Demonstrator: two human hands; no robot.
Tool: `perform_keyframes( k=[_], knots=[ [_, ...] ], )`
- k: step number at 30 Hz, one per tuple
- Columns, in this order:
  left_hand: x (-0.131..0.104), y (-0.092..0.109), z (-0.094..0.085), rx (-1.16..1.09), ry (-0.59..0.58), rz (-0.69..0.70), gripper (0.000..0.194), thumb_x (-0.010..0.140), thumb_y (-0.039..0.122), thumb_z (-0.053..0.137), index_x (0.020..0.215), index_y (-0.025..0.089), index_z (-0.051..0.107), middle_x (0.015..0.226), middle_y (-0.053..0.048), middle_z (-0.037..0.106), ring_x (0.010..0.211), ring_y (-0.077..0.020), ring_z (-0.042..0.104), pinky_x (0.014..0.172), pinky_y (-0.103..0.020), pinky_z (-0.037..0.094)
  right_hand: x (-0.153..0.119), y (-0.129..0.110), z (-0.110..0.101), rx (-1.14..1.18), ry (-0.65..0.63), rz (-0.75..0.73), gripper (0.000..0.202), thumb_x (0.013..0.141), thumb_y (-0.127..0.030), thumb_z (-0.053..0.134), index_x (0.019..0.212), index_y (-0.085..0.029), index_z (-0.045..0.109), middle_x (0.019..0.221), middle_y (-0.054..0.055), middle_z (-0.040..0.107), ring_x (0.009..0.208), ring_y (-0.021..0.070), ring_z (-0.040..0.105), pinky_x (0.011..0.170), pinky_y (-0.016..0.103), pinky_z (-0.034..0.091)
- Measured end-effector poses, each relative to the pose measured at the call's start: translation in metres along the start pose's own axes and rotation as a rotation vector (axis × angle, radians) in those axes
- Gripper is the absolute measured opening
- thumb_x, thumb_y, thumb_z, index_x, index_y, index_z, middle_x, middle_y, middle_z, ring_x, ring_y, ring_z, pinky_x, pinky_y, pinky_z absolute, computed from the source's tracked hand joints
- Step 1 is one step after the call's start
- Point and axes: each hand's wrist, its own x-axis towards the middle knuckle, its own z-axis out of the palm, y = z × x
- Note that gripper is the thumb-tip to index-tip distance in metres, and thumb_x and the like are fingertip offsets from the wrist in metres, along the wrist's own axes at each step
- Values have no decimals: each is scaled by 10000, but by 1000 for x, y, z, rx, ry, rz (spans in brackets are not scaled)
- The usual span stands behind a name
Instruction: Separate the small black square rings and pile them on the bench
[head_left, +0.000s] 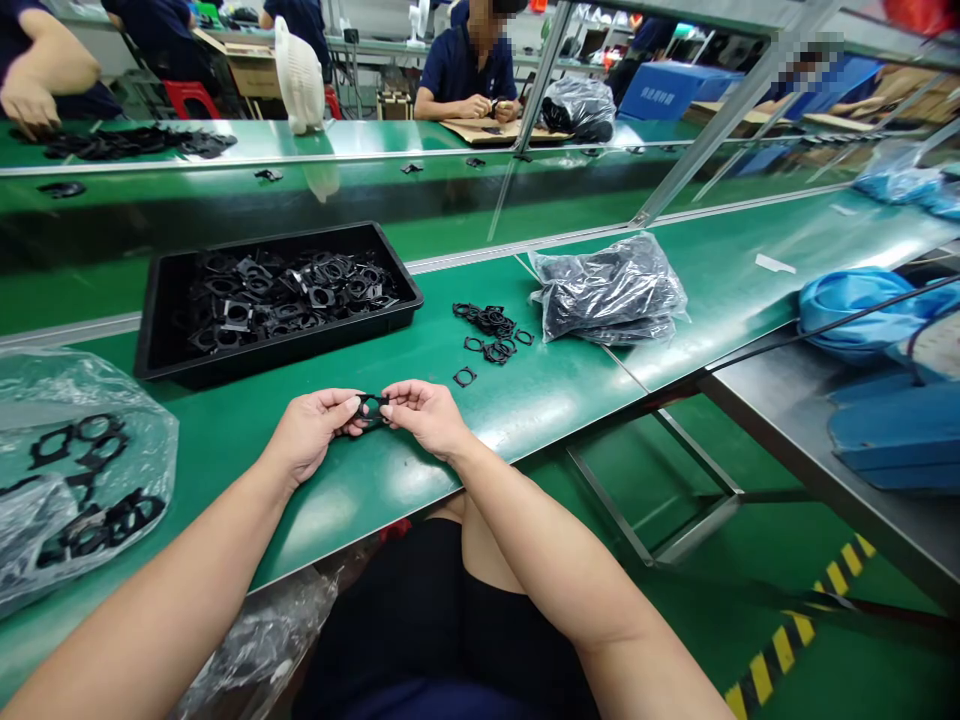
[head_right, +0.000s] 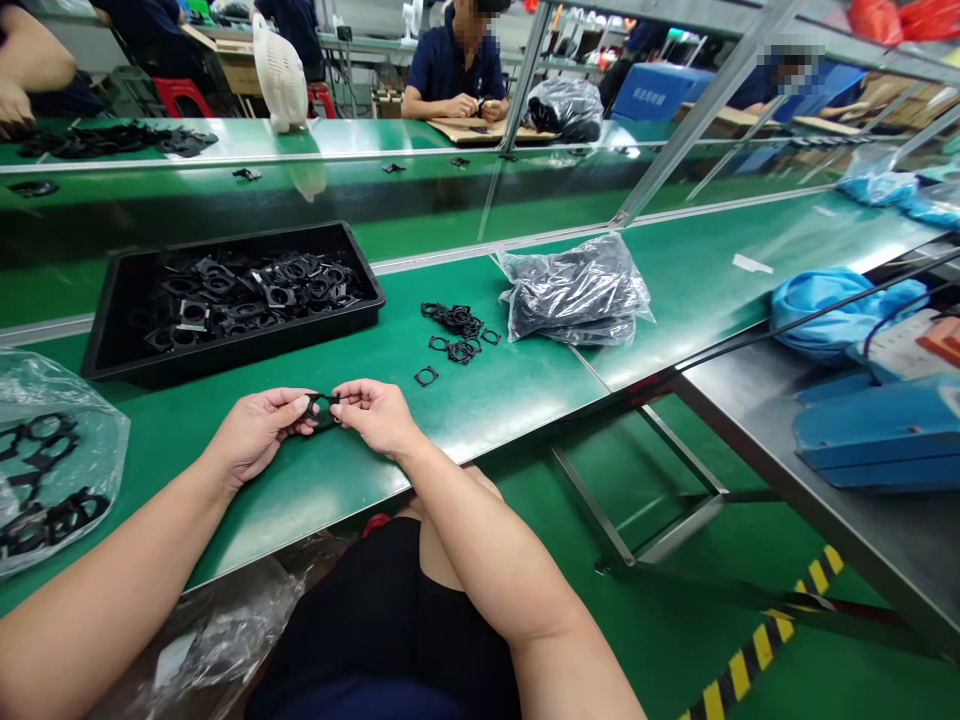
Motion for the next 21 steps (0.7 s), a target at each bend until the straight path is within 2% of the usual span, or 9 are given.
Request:
perform_keyframes(
  k=[5, 10, 13, 21],
  knots=[
    [0, -1, 1, -48, -38, 9, 423, 579, 359, 822, 907, 130, 681, 667, 0, 645, 562, -88, 561, 555, -205, 463, 0, 0, 1, 23, 3, 2, 319, 575, -261, 798, 829, -138, 650, 645, -33, 602, 548, 74, 572, 529, 211, 486],
    [0, 0, -3, -23, -106, -22, 330, 592, 379, 815, 749, 119, 687, 664, -20, 639, 584, -97, 556, 574, -212, 460, -1, -2, 0, 30, -7, 11, 316, 577, -253, 798, 830, -136, 650, 649, -29, 615, 534, 71, 573, 525, 208, 487],
    [0, 1, -4, -22, -136, -31, 313, 616, 377, 802, 749, 115, 693, 699, -40, 658, 608, -106, 568, 594, -220, 464, -2, -3, -1, 39, -13, 16, 311, 579, -248, 799, 829, -134, 652, 651, -26, 620, 538, 74, 579, 527, 210, 490],
    [2, -4, -1, -114, -20, 22, 329, 583, 263, 824, 859, 144, 690, 760, -38, 685, 706, -123, 611, 646, -227, 481, 0, -3, 0, 53, -19, 1, 316, 592, -246, 796, 854, -145, 651, 650, -35, 606, 554, 80, 587, 519, 207, 494]
  ],
)
